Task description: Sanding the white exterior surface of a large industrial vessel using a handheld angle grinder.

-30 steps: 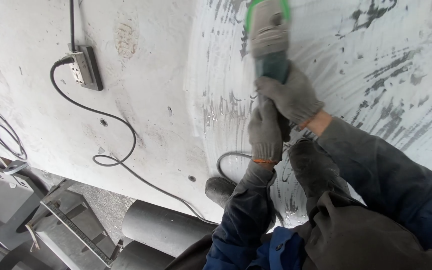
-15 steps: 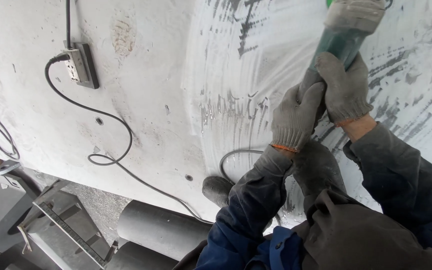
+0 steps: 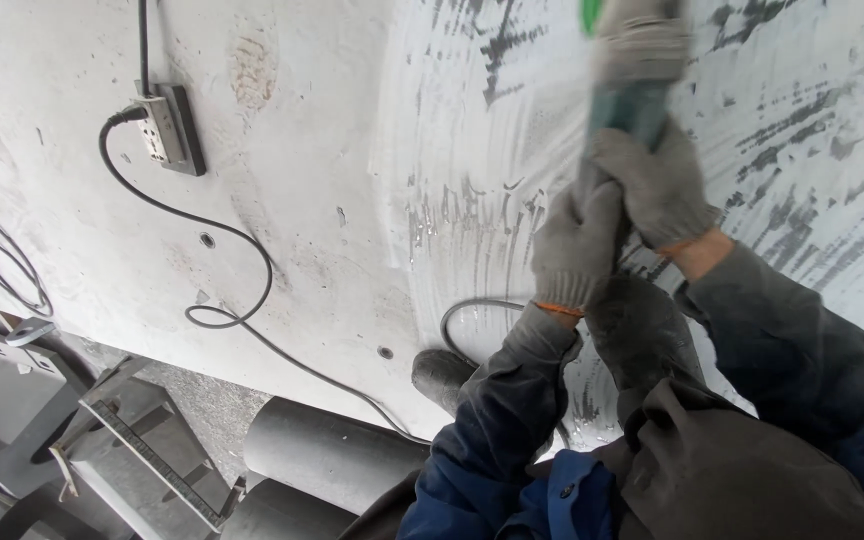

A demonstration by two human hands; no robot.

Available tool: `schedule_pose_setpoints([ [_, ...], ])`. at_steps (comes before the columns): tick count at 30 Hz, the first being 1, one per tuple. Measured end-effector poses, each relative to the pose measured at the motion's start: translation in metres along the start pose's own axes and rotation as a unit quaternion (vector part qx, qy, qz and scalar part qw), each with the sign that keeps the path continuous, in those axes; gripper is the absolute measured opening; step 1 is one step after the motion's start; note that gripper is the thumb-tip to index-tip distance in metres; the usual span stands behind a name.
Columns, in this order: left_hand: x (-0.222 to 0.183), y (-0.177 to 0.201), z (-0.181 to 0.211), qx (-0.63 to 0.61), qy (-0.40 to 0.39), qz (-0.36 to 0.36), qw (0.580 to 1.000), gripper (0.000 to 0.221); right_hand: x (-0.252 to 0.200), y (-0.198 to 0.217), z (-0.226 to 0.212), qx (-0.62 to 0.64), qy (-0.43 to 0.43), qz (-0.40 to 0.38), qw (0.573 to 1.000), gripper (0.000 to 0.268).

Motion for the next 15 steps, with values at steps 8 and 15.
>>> schedule_pose_setpoints([
  [8,-0.025,0.007,-0.014,-0.044,0.030,-0.101,0.993,0.078,-0.014,0.000,0.014,-0.047,-0.025,0.015,0.998,0.038],
  [15,-0.005,0.032,-0.115,-0.329,0.190,0.033,0.925,0.081,-0.018,-0.078,0.040,-0.314,-0.098,-0.110,0.938,0.062],
])
Point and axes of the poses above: each hand's wrist, its own x-axis towards the middle knuckle, its own y-axis out of the back of the hand, z = x × y, the point moved 5 cm from there along x, towards the middle knuckle, and after that the axes turned 4 degrees about x, right-handed, at the moved point
